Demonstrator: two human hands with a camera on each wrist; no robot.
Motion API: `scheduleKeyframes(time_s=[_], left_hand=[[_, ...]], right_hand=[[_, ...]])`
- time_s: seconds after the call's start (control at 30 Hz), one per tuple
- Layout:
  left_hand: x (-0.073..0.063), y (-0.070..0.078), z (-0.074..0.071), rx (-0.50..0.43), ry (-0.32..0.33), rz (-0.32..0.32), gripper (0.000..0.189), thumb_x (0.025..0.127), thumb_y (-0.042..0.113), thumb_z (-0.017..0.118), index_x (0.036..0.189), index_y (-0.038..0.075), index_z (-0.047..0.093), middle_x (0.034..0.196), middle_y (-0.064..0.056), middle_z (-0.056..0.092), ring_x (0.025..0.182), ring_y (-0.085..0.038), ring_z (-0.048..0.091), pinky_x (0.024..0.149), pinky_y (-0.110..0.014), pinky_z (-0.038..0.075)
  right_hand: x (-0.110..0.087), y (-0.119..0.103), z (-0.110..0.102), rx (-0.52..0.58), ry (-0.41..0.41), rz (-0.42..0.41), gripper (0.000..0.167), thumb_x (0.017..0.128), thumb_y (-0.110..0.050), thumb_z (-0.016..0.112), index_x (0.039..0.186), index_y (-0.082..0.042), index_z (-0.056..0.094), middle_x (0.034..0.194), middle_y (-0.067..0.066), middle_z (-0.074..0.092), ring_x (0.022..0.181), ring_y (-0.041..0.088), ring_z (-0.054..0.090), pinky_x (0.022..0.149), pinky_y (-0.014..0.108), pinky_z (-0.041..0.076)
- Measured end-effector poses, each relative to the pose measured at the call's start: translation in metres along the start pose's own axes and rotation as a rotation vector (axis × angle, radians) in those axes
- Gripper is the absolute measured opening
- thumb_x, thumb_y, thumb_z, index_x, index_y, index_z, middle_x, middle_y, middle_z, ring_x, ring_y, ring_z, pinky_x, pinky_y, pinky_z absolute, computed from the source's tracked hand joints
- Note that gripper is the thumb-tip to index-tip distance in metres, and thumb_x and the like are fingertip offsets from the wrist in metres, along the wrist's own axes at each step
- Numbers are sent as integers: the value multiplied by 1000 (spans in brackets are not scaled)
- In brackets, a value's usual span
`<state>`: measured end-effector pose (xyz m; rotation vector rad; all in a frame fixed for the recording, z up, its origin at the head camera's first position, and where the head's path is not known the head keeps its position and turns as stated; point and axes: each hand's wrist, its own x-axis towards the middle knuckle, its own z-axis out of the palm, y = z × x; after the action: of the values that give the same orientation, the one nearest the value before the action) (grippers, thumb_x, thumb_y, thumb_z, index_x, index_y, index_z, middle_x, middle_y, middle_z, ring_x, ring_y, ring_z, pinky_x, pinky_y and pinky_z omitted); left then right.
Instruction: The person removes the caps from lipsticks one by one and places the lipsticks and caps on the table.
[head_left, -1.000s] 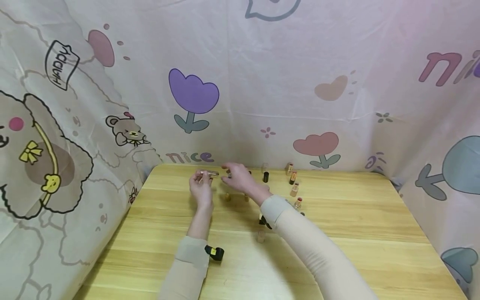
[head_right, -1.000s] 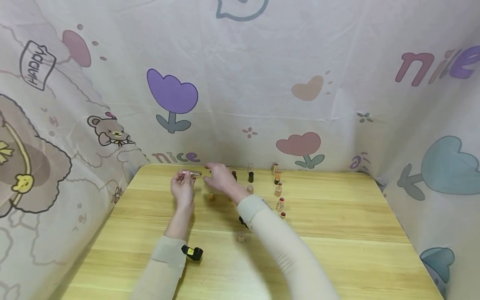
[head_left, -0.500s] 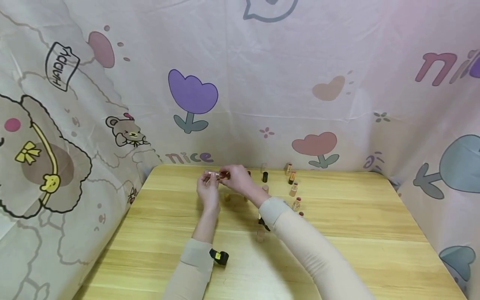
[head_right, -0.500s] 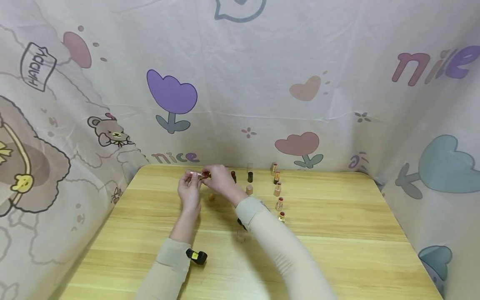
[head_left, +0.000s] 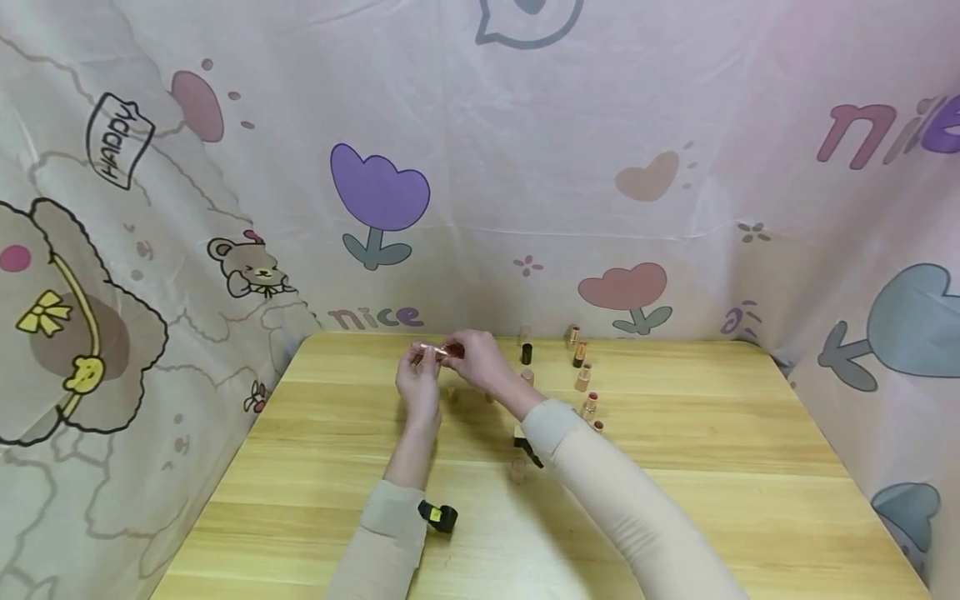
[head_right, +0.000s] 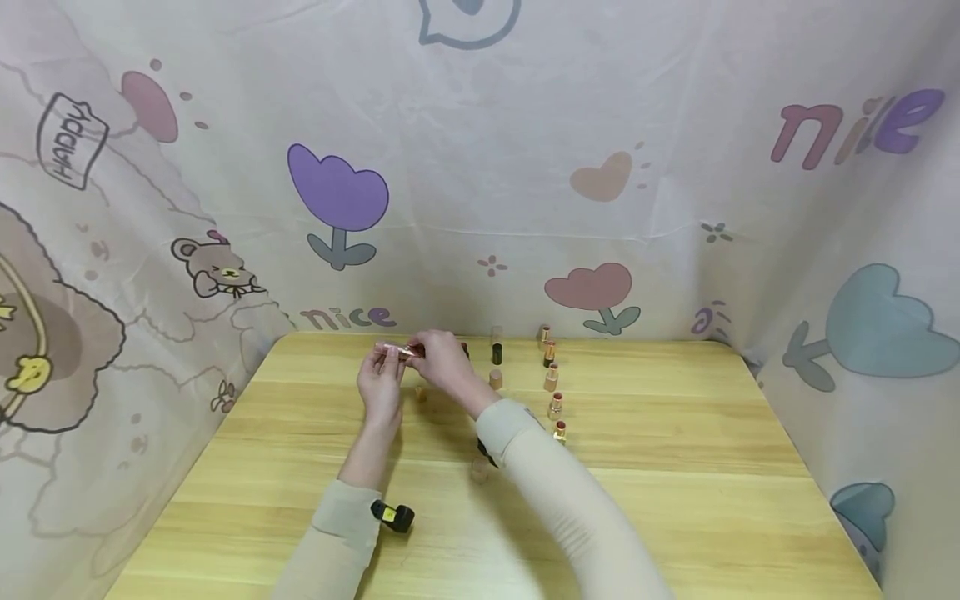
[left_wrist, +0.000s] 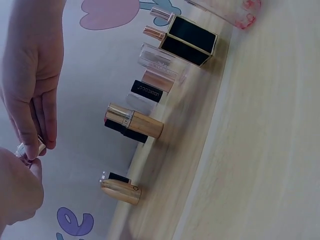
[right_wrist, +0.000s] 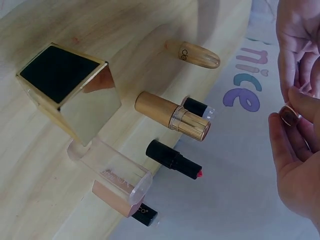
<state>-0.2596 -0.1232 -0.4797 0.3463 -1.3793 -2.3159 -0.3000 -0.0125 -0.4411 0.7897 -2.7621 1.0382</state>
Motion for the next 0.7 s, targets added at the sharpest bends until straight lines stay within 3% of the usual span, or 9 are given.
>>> scheduleKeyframes(time_s=[0.13,0.27,0.4,0.5,0.7], left_hand=[[-1,3,-1,-1,-13,-7,37,106,-2,53,140,-14,44,134,-24,49,124,-29,56,106,-24,53],[1,10,-5,-12,2,27,30,107,2,53,133,-13,46,130,-25,51,122,-31,58,107,-26,53],[6,25,-19,-4,19,91,22,108,7,52,124,-8,48,127,-25,54,123,-34,58,108,-28,52],[9,33,-30,31,12,128,22,108,7,52,125,-7,48,121,-18,55,125,-37,56,108,-27,52],[5,38,-43,111,-18,150,28,107,3,53,132,-9,48,120,-13,57,120,-28,61,106,-25,53]], right_hand=[[-3,-3,-1,10,6,22,22,94,-13,79,113,-3,75,103,8,76,90,18,71,78,23,61],[-7,-2,-2,11,31,26,19,93,-10,80,109,-2,74,99,9,74,87,18,69,75,23,60],[-13,7,-6,12,65,34,17,90,-7,81,105,-2,74,96,8,73,84,18,68,73,23,60],[-20,12,-10,31,79,63,17,90,-7,82,104,-4,73,96,6,73,85,17,68,74,25,61],[-32,17,-16,102,124,53,18,90,-5,81,106,-2,73,98,8,74,87,19,71,78,25,62]])
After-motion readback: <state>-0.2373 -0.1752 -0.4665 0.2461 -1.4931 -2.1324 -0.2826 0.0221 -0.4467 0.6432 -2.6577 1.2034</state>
